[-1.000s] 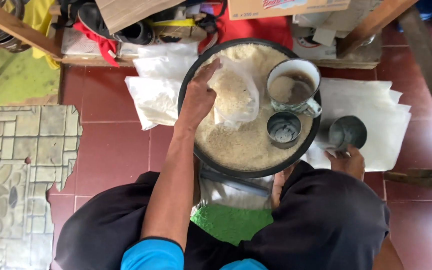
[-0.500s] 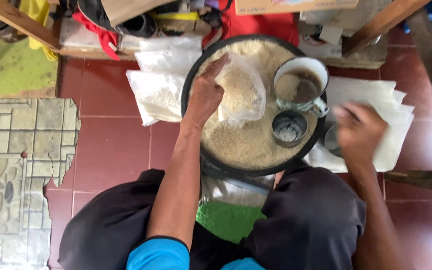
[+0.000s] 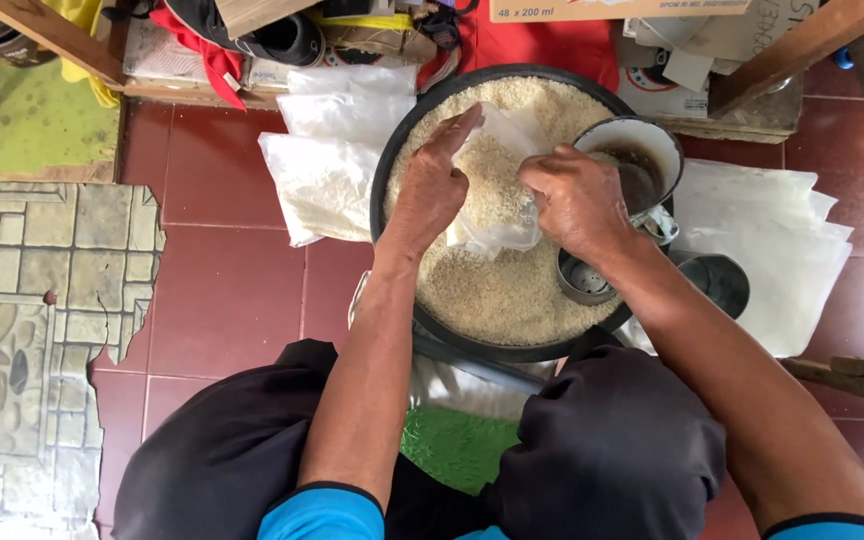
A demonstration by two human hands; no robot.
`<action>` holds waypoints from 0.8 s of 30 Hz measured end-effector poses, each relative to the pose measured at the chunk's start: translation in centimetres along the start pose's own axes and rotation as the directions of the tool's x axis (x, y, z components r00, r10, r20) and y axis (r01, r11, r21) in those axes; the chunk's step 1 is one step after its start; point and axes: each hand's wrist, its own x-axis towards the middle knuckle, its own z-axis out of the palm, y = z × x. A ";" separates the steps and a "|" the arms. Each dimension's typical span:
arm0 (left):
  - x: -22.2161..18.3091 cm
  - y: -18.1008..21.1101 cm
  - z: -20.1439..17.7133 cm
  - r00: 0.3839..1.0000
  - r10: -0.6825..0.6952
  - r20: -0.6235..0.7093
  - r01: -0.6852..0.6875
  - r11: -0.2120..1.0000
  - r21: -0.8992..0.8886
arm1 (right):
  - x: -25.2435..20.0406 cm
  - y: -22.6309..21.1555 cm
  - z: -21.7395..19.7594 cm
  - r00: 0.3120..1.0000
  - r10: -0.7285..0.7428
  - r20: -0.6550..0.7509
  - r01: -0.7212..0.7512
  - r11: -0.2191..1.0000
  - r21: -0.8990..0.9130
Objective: Filling small plastic bags with rice from a large basin using a metal scoop
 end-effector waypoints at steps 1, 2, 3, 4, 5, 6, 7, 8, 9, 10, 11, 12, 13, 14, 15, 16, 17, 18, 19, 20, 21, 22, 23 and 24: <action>0.0 0.1 -0.1 1.000 -0.003 0.002 0.003 1.000 0.004 | 0.0 0.2 0.2 1.000 -0.013 0.000 0.013 0.999 -0.044; 0.0 0.2 -0.1 1.000 -0.006 0.003 0.006 1.000 0.008 | -0.1 0.4 0.3 1.000 -0.027 0.000 0.027 0.996 -0.087; 0.0 0.2 -0.1 1.000 -0.008 0.002 0.008 1.000 0.008 | -0.1 0.3 0.5 1.000 -0.028 0.002 0.028 0.996 -0.086; 0.0 0.3 0.0 1.000 -0.011 0.004 0.011 1.000 -0.001 | -0.1 0.2 0.6 1.000 -0.019 0.008 0.020 0.989 -0.144; 0.2 0.3 0.1 1.000 -0.011 0.007 0.011 1.000 -0.010 | 0.0 0.2 0.6 1.000 -0.009 0.012 0.011 0.979 -0.203; 0.1 0.4 0.1 1.000 -0.010 0.007 0.010 1.000 -0.011 | 0.0 0.3 0.7 1.000 -0.009 0.012 0.011 0.979 -0.204; 0.1 0.5 0.2 1.000 -0.013 0.006 0.013 1.000 -0.007 | 0.0 0.4 0.8 1.000 0.003 0.027 0.002 0.980 -0.198; 0.0 0.6 0.2 1.000 -0.017 0.005 0.017 1.000 -0.003 | -0.1 0.4 0.9 0.999 0.016 0.042 -0.007 0.982 -0.191; 0.0 0.6 0.3 1.000 -0.019 0.006 0.019 1.000 -0.004 | -0.1 0.3 0.9 0.999 0.016 0.044 -0.008 0.982 -0.190; 0.0 0.6 0.3 1.000 -0.019 0.008 0.019 1.000 -0.018 | -0.1 0.2 0.8 0.999 0.019 0.048 -0.008 0.975 -0.220; 0.1 0.6 0.3 1.000 -0.015 0.008 0.015 0.999 -0.031 | 0.1 0.2 0.7 0.999 0.020 0.049 -0.007 0.968 -0.252; 0.2 0.6 0.2 1.000 -0.013 0.006 0.013 0.999 -0.031 | 0.2 0.4 1.0 0.999 0.018 0.048 -0.005 0.967 -0.254; 0.2 0.6 0.2 1.000 -0.020 0.008 0.020 0.999 -0.027 | 0.2 0.6 1.2 0.998 0.012 0.061 0.004 0.964 -0.267; 0.2 0.6 0.2 1.000 -0.027 0.010 0.027 0.999 -0.023 | 0.2 0.7 1.5 0.997 0.007 0.073 0.014 0.960 -0.279; 0.2 0.7 0.3 1.000 -0.027 0.009 0.027 0.999 -0.023 | 0.2 0.5 1.5 0.997 0.006 0.073 0.015 0.960 -0.279; 0.1 0.7 0.3 0.999 -0.031 0.007 0.032 0.999 -0.026 | 0.3 0.3 1.6 0.997 0.011 0.079 0.014 0.950 -0.313; 0.2 0.8 0.3 0.999 -0.036 0.003 0.036 0.999 -0.029 | 0.5 0.0 1.6 0.996 0.014 0.085 0.016 0.938 -0.346; 0.2 0.8 0.2 0.999 -0.035 0.000 0.035 0.999 -0.029 | 0.4 0.4 2.0 0.996 0.011 0.085 0.019 0.938 -0.347; 0.2 0.9 0.2 0.999 -0.038 0.008 0.039 0.999 -0.018 | 0.2 0.7 2.5 0.996 0.022 0.091 0.007 0.952 -0.305; 0.1 0.9 0.3 0.999 -0.042 0.017 0.042 0.999 -0.008 | 0.0 1.0 2.9 0.995 0.033 0.098 -0.006 0.965 -0.263; 0.1 1.1 0.2 0.999 -0.040 0.016 0.040 0.999 -0.008 | -0.1 1.3 3.3 0.995 0.032 0.097 -0.005 0.964 -0.264; 0.2 1.2 0.2 0.999 -0.045 0.014 0.045 0.999 -0.013 | -0.2 1.5 3.7 0.994 0.047 0.095 -0.023 0.972 -0.232; 0.1 1.4 0.1 0.999 -0.053 0.013 0.053 0.998 -0.020 | -0.3 1.7 4.0 0.993 0.062 0.096 -0.041 0.979 -0.199; 0.2 1.3 0.1 0.999 -0.053 0.011 0.054 0.998 -0.021 | -0.5 2.4 3.9 0.993 0.060 0.097 -0.040 0.979 -0.200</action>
